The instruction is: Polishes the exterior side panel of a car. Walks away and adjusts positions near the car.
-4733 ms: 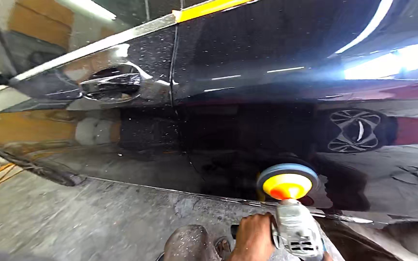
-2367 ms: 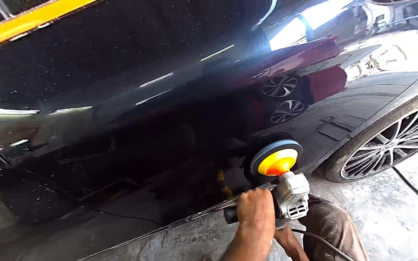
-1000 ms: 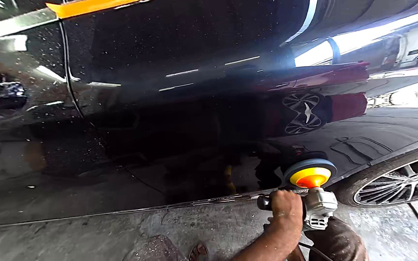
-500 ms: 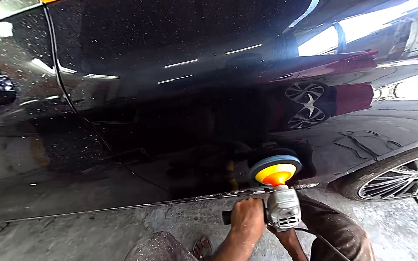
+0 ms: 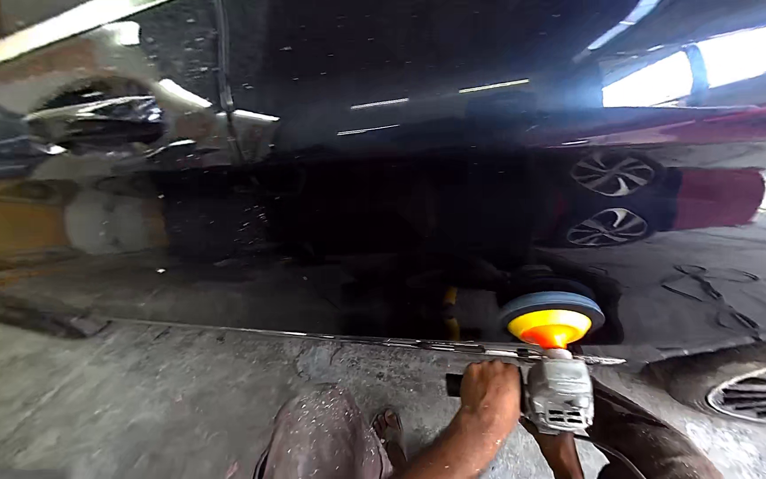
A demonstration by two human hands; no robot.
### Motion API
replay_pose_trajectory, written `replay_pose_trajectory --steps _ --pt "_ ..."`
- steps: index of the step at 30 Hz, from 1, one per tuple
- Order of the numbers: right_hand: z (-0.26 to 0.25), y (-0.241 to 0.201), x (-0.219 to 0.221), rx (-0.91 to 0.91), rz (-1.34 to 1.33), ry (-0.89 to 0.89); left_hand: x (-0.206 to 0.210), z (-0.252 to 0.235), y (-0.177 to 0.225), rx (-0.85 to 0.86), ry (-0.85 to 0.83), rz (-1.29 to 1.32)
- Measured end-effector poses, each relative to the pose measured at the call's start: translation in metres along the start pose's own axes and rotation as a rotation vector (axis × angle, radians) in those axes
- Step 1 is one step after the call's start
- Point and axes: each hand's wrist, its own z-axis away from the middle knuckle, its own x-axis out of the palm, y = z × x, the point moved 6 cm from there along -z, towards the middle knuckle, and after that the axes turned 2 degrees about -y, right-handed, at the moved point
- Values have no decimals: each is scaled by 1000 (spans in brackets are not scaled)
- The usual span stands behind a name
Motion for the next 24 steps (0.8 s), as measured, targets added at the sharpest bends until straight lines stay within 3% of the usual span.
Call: replay_pose_trajectory --steps 7,24 --pt "7 10 -13 70 27 24 5 -14 14 90 -47 1" --pt "4 -35 35 -139 370 -70 42 -5 -120 -36 2 222"
